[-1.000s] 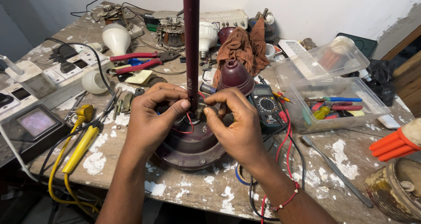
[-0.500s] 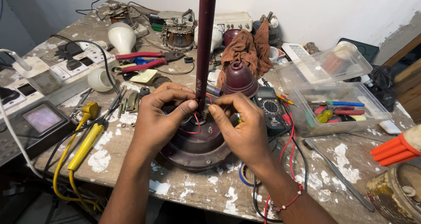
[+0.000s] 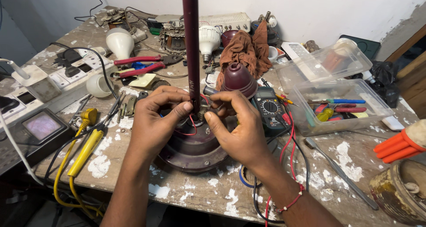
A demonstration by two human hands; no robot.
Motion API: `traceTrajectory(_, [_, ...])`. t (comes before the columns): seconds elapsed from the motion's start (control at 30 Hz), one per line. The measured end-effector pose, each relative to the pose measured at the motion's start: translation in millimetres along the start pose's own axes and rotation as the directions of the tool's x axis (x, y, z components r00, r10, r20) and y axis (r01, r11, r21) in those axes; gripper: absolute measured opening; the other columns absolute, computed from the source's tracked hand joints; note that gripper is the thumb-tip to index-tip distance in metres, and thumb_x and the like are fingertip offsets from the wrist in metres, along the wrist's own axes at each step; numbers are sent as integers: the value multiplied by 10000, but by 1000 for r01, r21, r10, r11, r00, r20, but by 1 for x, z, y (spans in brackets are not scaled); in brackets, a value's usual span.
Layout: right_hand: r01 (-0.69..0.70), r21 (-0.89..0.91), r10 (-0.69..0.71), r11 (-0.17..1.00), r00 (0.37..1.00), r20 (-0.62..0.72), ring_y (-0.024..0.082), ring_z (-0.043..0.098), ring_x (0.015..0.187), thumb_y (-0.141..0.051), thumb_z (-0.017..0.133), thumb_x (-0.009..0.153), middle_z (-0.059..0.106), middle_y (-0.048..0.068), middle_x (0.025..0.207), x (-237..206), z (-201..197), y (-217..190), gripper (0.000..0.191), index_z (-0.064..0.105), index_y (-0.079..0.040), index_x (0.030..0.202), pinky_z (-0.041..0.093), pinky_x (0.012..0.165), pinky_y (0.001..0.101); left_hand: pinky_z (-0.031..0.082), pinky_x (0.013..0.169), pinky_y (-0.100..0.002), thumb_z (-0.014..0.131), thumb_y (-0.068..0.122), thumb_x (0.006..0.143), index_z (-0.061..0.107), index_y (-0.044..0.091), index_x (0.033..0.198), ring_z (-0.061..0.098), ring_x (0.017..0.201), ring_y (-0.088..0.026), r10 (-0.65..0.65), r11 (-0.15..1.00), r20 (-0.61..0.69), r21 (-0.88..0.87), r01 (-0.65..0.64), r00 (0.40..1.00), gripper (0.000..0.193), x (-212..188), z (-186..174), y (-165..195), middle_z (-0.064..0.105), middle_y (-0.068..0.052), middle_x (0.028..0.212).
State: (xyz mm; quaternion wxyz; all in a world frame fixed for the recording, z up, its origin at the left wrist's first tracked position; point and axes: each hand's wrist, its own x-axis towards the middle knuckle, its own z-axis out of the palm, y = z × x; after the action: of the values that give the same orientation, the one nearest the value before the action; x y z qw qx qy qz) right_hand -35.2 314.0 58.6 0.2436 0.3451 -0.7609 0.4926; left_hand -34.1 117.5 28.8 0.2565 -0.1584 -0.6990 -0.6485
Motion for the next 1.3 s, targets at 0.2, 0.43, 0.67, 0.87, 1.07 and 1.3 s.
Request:
traceTrajectory(0.2, [78,-169,-85,982,996,-33,162,680,778,-129,757,976,699,73,889,0,2,3,134,691,-14,992,526,701,299,551,882,-272,786,52,860,778,2,1026,673,985,-136,-11,1000,-13,24,12,1000,173,-1,0,1,709,-66,1040])
traceTrajectory(0.43, [46,-53,-48,998,998,-41,154,710,789,-50,742,925,683,66,910,-3,4,5,145,665,-4,1039,558,722,293,555,862,-257,789,38,861,772,3,1025,673,949,-117,-25,1000,-20,-4,25,999,169,-2,1,-1,707,-57,1052])
traceTrajectory(0.67, [84,-54,-87,995,993,-76,161,692,859,-6,738,931,667,71,964,-4,1,1,161,644,-11,1062,557,783,301,554,843,-253,782,57,872,772,5,1020,678,949,-119,-5,999,-20,34,5,1000,158,-3,-1,0,720,-61,1043])
traceTrajectory(0.87, [144,-96,-148,985,988,-37,177,695,837,-24,759,918,659,83,953,-4,0,-8,175,650,-11,1055,550,749,303,568,823,-258,768,64,889,764,6,1018,696,937,-130,80,991,-67,116,-72,995,142,-3,2,2,719,-71,1040])
traceTrajectory(1.07, [214,-136,-222,967,974,-44,208,689,857,-36,766,914,666,100,956,-4,0,-14,177,650,-9,1045,545,764,322,572,809,-288,787,112,859,768,30,1039,722,932,-158,129,963,-52,244,-112,990,199,-6,4,10,737,-66,1031])
traceTrajectory(1.3, [219,-139,-229,966,972,-54,210,693,831,-38,768,894,682,99,933,-2,-2,-16,170,663,-9,1024,545,751,327,563,880,-314,803,164,848,746,50,1120,732,991,-178,137,942,-51,317,-114,989,301,-9,-8,32,761,-81,1085])
